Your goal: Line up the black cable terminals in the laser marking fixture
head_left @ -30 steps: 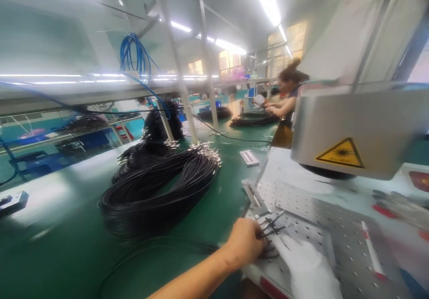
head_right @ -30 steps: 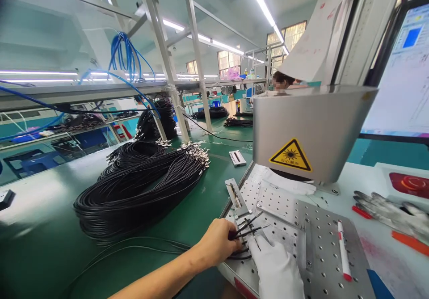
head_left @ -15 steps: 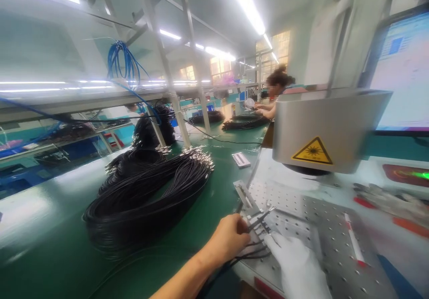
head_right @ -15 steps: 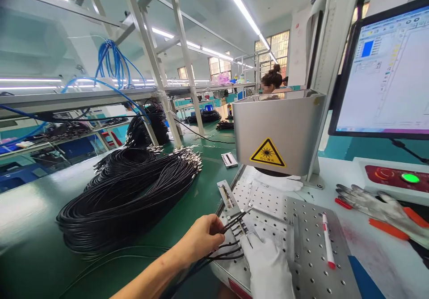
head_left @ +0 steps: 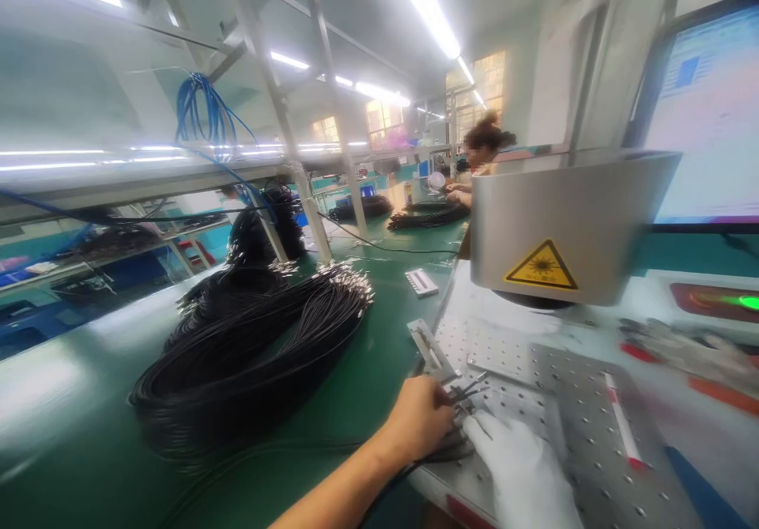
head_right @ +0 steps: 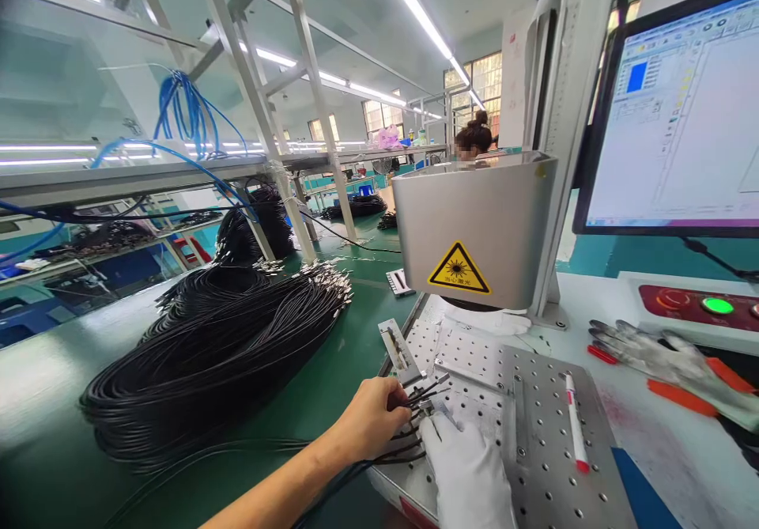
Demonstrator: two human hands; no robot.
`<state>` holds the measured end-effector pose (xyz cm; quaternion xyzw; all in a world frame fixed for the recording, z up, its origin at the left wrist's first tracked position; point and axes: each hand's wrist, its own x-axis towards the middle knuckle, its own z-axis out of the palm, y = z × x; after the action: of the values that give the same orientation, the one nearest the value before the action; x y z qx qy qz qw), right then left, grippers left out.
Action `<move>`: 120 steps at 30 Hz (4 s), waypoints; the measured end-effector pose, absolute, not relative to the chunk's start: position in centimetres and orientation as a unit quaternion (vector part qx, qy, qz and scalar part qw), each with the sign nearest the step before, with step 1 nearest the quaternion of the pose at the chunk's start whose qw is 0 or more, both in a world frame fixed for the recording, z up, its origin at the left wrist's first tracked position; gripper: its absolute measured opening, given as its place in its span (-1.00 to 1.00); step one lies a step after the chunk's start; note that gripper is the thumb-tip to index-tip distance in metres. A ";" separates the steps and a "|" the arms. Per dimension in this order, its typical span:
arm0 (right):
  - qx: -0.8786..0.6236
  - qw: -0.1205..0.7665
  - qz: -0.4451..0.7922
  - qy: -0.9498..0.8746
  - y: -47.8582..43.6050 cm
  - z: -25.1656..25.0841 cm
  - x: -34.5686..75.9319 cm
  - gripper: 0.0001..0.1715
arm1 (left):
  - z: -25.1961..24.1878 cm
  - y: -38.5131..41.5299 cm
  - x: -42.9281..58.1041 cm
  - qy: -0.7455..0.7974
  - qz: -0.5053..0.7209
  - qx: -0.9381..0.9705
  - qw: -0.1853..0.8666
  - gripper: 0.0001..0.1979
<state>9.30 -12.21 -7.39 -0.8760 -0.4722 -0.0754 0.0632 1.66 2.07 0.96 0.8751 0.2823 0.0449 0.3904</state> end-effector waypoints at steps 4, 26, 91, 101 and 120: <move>-0.878 0.064 -0.080 -0.468 -12.2 -7.7 9.2 -0.31 | 0.6 2.1 1.6 0.274 0.051 0.883 0.377 -0.93; -0.850 0.009 -0.096 -0.518 -12.2 -5.8 9.4 -0.22 | 0.2 2.0 2.1 0.296 0.018 0.880 0.372 -0.87; -0.822 0.043 -0.149 -0.549 -11.9 -4.8 10.5 -0.17 | 2.9 2.9 -0.4 0.291 -0.083 0.942 0.145 -0.71; -0.800 0.049 -0.153 -0.579 -11.5 -6.8 12.0 -0.28 | 2.8 2.7 2.8 0.267 -0.151 0.945 0.116 -0.74; -0.819 -0.043 -0.149 -0.552 -10.2 -7.1 12.0 -0.15 | 2.3 4.4 -0.2 0.220 0.137 0.895 0.363 -0.82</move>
<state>12.04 -10.25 -7.13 -0.8193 -0.5520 -0.1491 -0.0434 -0.21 4.42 2.35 0.8953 0.2197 0.1366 0.3626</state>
